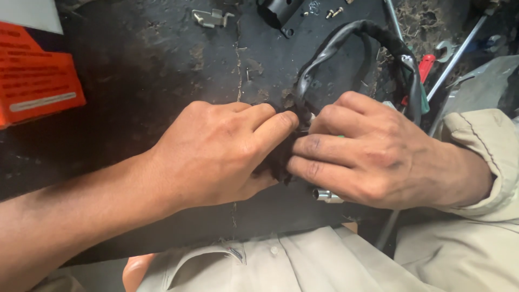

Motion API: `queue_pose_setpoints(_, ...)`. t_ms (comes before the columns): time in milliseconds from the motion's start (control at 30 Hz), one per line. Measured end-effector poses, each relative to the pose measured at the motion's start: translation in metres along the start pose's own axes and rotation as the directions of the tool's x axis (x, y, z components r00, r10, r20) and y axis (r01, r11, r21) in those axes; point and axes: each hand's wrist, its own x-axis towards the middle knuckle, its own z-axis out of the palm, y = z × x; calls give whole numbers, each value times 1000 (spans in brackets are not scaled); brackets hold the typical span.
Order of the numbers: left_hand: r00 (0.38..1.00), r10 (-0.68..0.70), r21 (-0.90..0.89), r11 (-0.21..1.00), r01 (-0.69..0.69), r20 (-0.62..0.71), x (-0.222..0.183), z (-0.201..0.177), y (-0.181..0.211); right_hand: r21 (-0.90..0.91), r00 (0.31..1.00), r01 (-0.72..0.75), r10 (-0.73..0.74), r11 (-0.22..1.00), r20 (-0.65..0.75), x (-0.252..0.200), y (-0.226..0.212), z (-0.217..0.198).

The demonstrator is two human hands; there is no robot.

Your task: Repairing or assembling a motorcycle handlebar switch and wiring harness on a workbench.

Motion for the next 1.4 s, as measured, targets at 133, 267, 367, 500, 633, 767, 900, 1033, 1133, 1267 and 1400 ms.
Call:
queue_pose_setpoints(133, 1000, 3, 3, 1000, -3, -9, 1, 0, 0, 48, 1000, 12, -12, 999, 1, 2, 1, 1)
queue_pose_setpoints(267, 1000, -4, 3, 1000, 4, -1, 2, 0, 0, 22, 998, -22, 23, 1000, -60, 1, 0, 1)
queue_pose_setpoints(367, 1000, -2, 8, 1000, 2, -6, 2, 0, 0, -5, 997, -26, 25, 1000, -68, 0, 1, 1)
queue_pose_setpoints(500, 1000, 5, 15, 1000, -5, -3, 2, 0, 0, 2, 996, -23, 23, 1000, -81, 3, 1, -1)
queue_pose_setpoints(633, 1000, 16, 30, 999, -16, -6, 2, 0, 0, -23, 995, 10, -13, 1000, -97, -1, 2, 1)
queue_pose_setpoints(767, 1000, 0, 56, 998, 0, -3, 3, 1, 1, 9, 995, -3, 4, 1000, -103, -2, 4, 0)
queue_pose_setpoints(900, 1000, -15, 41, 999, 16, -5, 5, 0, 3, 23, 997, 12, -10, 1000, -74, -4, 7, -1)
queue_pose_setpoints(1033, 1000, -9, 29, 1000, 9, 19, 7, -3, 3, 21, 997, 7, -5, 1000, -73, -9, 8, 3)
queue_pose_setpoints(1133, 999, -15, 15, 1000, 14, 29, 9, -3, 3, 49, 999, -18, 20, 999, -49, -12, 8, 5)
queue_pose_setpoints(1267, 1000, -9, 13, 1000, 9, 18, 9, -3, 3, 64, 998, -35, 38, 997, -50, -7, 7, 3)
queue_pose_setpoints(1400, 999, -13, 21, 1000, 13, 39, 9, -2, 2, 78, 996, -47, 53, 996, -72, -4, 5, 3)
